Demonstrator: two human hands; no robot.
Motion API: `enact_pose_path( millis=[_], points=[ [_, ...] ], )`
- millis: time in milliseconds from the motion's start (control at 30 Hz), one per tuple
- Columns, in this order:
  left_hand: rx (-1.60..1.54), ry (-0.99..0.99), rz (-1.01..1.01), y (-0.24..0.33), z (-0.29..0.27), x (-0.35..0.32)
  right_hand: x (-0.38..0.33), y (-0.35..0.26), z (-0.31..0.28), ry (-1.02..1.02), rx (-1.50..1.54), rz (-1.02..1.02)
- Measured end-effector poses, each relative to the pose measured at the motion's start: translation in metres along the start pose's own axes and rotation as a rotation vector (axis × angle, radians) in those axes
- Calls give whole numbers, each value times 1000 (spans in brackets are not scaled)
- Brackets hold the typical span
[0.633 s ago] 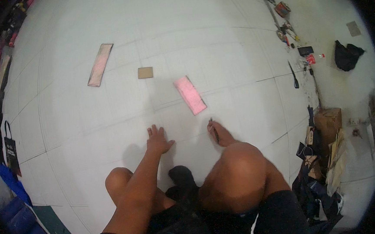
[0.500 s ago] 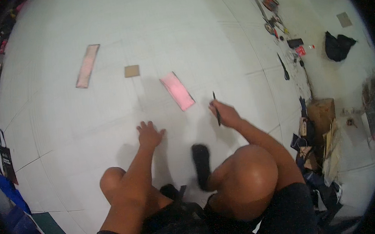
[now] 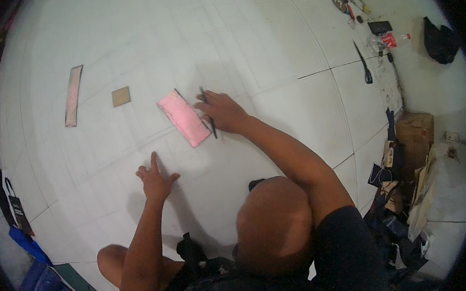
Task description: The person sits on a tiled floor and uses a pen to draw lines on a pink rectangular piece of fabric. They repeatedly reposition the fabric and draw additional lines on its surface. The person then moves the fabric aside and walks toward a staircase.
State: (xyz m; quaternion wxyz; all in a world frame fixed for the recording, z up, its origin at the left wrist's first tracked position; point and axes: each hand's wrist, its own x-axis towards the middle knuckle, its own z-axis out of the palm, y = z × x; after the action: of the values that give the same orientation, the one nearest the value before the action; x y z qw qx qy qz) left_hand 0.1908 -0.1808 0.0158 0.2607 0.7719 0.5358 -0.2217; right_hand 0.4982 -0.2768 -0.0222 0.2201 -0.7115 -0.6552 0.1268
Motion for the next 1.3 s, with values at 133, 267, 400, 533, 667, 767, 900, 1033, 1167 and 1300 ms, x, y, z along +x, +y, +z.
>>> enact_pose_path(
  millis=[133,267,400,533,667,767,900,1033,1167,1300],
  points=[
    [-23,86,29,-7,15,3,38,8,26,-30,2,-168],
    [-58,124,33,-5,13,-3,42,9,46,-129,4,-290],
    [-35,168,92,-11,14,4,4,7,45,-108,-3,-218],
    [-12,126,-15,8,14,3,-69,13,23,-200,-41,-63],
    [86,242,70,10,17,-8,-129,16,10,-184,-49,72],
    [106,287,330,47,34,-4,-159,14,8,-139,-7,126],
    [65,208,592,116,59,2,-154,17,9,-68,-13,81],
    [130,223,676,140,64,11,-132,22,13,-85,-1,20],
    [214,140,681,141,62,14,-127,24,22,-68,-14,25],
    [228,155,669,143,61,17,-127,23,23,-77,-4,43]
  ],
)
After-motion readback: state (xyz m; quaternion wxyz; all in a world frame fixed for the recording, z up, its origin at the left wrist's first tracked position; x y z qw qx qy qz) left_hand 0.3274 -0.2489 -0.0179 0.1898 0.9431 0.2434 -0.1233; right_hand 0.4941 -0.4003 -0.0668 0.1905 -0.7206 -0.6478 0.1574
